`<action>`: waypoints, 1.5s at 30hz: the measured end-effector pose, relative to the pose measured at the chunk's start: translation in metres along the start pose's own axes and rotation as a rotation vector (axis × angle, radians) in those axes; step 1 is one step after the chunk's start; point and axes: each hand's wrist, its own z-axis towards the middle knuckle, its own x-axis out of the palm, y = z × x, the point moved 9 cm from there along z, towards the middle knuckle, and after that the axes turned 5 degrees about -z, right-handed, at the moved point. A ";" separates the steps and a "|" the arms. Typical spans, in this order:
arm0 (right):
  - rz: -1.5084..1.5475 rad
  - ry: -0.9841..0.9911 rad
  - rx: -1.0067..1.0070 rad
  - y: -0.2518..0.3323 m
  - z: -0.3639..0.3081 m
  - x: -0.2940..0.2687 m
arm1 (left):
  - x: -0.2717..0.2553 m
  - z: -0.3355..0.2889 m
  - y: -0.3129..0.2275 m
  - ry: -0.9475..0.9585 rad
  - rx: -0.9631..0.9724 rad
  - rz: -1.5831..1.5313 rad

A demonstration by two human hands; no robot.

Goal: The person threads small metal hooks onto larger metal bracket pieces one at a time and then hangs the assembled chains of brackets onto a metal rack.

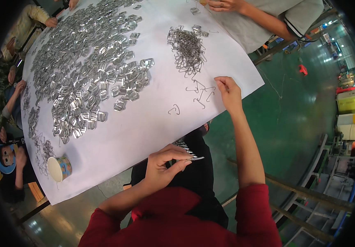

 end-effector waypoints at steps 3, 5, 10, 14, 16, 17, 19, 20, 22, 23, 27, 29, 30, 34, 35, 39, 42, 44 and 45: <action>-0.064 0.125 -0.051 0.005 0.011 0.014 | 0.001 -0.007 -0.004 -0.013 0.011 -0.010; -0.314 0.292 -0.041 0.011 0.014 0.038 | 0.002 -0.013 -0.004 -0.025 -0.003 -0.024; -0.648 0.188 -0.292 0.044 0.024 0.063 | 0.000 -0.022 -0.005 -0.063 0.052 0.009; -0.739 0.092 -0.314 0.055 0.025 0.048 | 0.001 -0.024 -0.009 -0.071 0.032 0.031; -0.309 0.219 -0.052 0.042 0.020 0.037 | 0.000 -0.026 -0.011 -0.080 0.074 0.043; 0.124 0.333 0.214 0.028 0.011 0.040 | 0.001 -0.026 -0.012 -0.079 0.076 0.042; 0.279 0.349 0.248 0.042 -0.014 0.027 | 0.002 -0.027 -0.012 -0.076 0.071 0.017; 0.438 0.365 0.278 0.052 -0.029 0.021 | 0.001 -0.027 -0.012 -0.075 0.066 0.012; 0.577 0.327 0.273 0.085 -0.062 0.003 | 0.002 -0.031 -0.008 -0.030 -0.020 0.003; 0.586 0.340 0.276 0.101 -0.079 -0.006 | 0.001 -0.033 -0.009 -0.042 -0.027 0.011; 0.649 0.288 0.272 0.126 -0.145 -0.024 | -0.001 -0.035 -0.011 -0.089 0.049 0.026; 0.828 0.214 0.213 0.137 -0.171 -0.032 | 0.003 -0.034 -0.015 -0.098 0.076 -0.001; 0.800 0.207 0.192 0.139 -0.181 -0.033 | 0.005 -0.032 -0.018 -0.093 0.079 0.004; 0.755 0.154 0.170 0.135 -0.202 -0.026 | 0.010 -0.033 -0.021 -0.101 0.093 0.031; 0.728 0.117 0.173 0.132 -0.204 -0.027 | 0.009 -0.034 -0.019 -0.108 0.077 0.020; 0.706 0.056 0.138 0.135 -0.202 -0.023 | 0.009 -0.036 -0.022 -0.128 0.107 0.039; 0.629 -0.016 0.071 0.139 -0.202 -0.022 | 0.008 -0.037 -0.027 -0.135 0.182 0.115; 0.536 -0.110 -0.064 0.146 -0.205 -0.033 | 0.001 -0.036 -0.030 -0.115 0.208 0.198; 0.558 -0.096 -0.079 0.147 -0.205 -0.032 | -0.006 -0.031 -0.031 -0.107 0.193 0.231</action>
